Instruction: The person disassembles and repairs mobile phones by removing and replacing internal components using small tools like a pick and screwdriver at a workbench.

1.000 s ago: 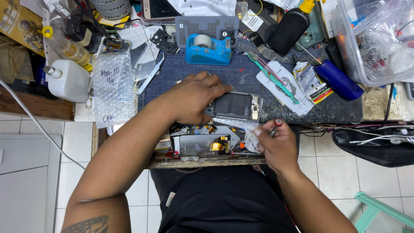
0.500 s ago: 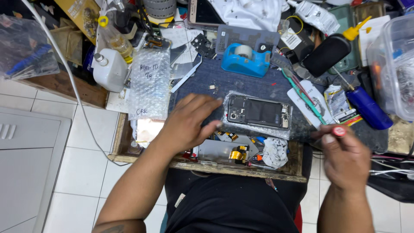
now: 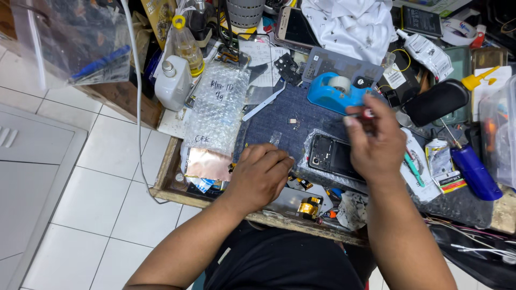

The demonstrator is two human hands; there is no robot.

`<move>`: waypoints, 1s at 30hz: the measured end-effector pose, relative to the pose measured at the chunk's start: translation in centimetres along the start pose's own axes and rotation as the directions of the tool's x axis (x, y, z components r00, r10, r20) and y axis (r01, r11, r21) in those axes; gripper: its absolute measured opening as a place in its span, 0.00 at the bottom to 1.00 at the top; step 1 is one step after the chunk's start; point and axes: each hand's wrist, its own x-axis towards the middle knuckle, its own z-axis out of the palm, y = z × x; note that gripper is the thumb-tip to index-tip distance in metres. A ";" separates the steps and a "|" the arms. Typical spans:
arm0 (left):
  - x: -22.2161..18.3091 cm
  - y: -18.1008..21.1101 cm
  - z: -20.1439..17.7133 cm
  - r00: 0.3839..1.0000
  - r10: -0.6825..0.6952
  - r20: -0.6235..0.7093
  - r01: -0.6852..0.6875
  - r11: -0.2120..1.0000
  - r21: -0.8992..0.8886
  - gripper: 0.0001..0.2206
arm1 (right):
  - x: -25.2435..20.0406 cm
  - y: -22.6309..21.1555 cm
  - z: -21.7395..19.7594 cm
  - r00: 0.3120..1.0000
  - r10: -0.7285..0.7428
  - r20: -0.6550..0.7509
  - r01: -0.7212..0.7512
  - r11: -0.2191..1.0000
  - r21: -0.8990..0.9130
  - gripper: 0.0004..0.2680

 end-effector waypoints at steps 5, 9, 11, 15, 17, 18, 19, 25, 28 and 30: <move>0.7 -0.7 1.1 0.998 -0.024 0.055 0.022 0.999 0.031 0.15 | 1.3 -2.0 0.8 0.994 0.058 0.088 -0.030 0.955 -0.294 0.25; 0.8 0.1 1.4 0.986 -0.058 0.156 0.055 0.998 0.022 0.20 | 1.6 -2.3 1.9 0.998 0.003 0.066 0.006 0.990 -0.137 0.23; 0.9 0.8 1.7 0.979 -0.063 0.192 0.058 0.998 0.031 0.23 | 1.3 -2.3 2.6 0.997 -0.022 0.068 0.017 0.998 0.066 0.21; 0.9 1.7 2.6 0.963 -0.088 0.255 0.070 0.994 0.078 0.26 | 1.6 -1.4 3.8 0.994 -0.059 0.097 0.050 0.994 0.096 0.22; 0.8 1.6 2.9 0.956 -0.110 0.271 0.087 0.992 0.093 0.26 | 1.7 -1.1 4.2 0.991 -0.094 0.098 0.087 0.994 0.068 0.24; 0.7 1.5 3.1 0.956 -0.114 0.270 0.091 0.991 0.096 0.25 | 1.7 -1.0 4.4 0.991 -0.093 0.098 0.087 0.994 0.064 0.24; 0.6 1.5 3.2 0.955 -0.116 0.272 0.093 0.991 0.095 0.25 | 1.6 -0.8 4.6 0.991 -0.088 0.096 0.083 0.995 0.059 0.24; 0.2 1.3 3.5 0.959 -0.113 0.259 0.091 0.991 0.094 0.27 | 1.4 -0.2 4.9 0.990 -0.093 0.108 0.084 0.993 0.084 0.24; 0.2 1.2 3.5 0.959 -0.110 0.262 0.086 0.991 0.102 0.29 | 1.5 -0.2 4.8 0.988 -0.094 0.121 0.084 0.993 0.079 0.23; 0.1 1.2 3.6 0.962 -0.107 0.253 0.083 0.991 0.103 0.30 | 1.6 -0.3 4.8 0.987 -0.098 0.127 0.090 0.994 0.068 0.23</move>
